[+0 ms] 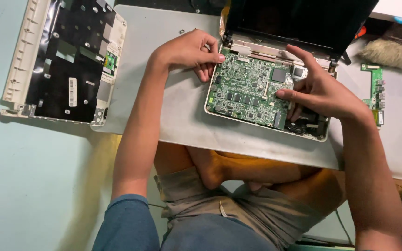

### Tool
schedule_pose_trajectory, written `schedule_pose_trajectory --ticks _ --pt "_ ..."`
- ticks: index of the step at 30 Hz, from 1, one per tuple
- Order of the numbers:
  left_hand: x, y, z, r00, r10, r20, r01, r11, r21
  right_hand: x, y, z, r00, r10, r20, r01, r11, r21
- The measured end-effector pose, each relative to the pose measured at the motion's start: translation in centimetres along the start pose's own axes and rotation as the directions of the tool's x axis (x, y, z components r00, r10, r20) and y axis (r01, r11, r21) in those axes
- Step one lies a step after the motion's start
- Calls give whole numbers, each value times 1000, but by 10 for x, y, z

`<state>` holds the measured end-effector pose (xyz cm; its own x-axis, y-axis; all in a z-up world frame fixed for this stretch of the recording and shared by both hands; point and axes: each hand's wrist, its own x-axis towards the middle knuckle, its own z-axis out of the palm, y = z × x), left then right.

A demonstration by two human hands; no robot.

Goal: The person removes the motherboard from a laptop chassis, cleans a small circuit board with a brush, and then reinstalls the motherboard and the small board into the chassis using a screwdriver. The person also connects a ribbon cable and secures components with screws.

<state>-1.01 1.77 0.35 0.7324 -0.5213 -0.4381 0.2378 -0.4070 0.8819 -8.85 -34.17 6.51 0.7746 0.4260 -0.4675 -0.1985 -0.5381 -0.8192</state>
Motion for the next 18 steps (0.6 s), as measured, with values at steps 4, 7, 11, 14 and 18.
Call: schedule_pose_trajectory --ticks 4,7,11,14,18 --pt "-1 3 2 1000 -8 -12 8 1000 -12 3 6 2 988 -157 9 157 986 -60" --pt "-2 3 1 1000 -7 -16 7 1000 -3 0 -11 10 999 6 -45 -14 985 -173" --pt "-4 5 2 999 -27 -26 27 999 25 -6 -25 17 989 101 -105 -122 969 -217" --pt "-4 6 2 999 -31 -23 32 999 33 -8 -22 14 988 38 -147 -78 957 -280" --pt "-18 25 9 994 4 -110 16 983 182 12 55 -11 771 -596 -223 335 678 -655"
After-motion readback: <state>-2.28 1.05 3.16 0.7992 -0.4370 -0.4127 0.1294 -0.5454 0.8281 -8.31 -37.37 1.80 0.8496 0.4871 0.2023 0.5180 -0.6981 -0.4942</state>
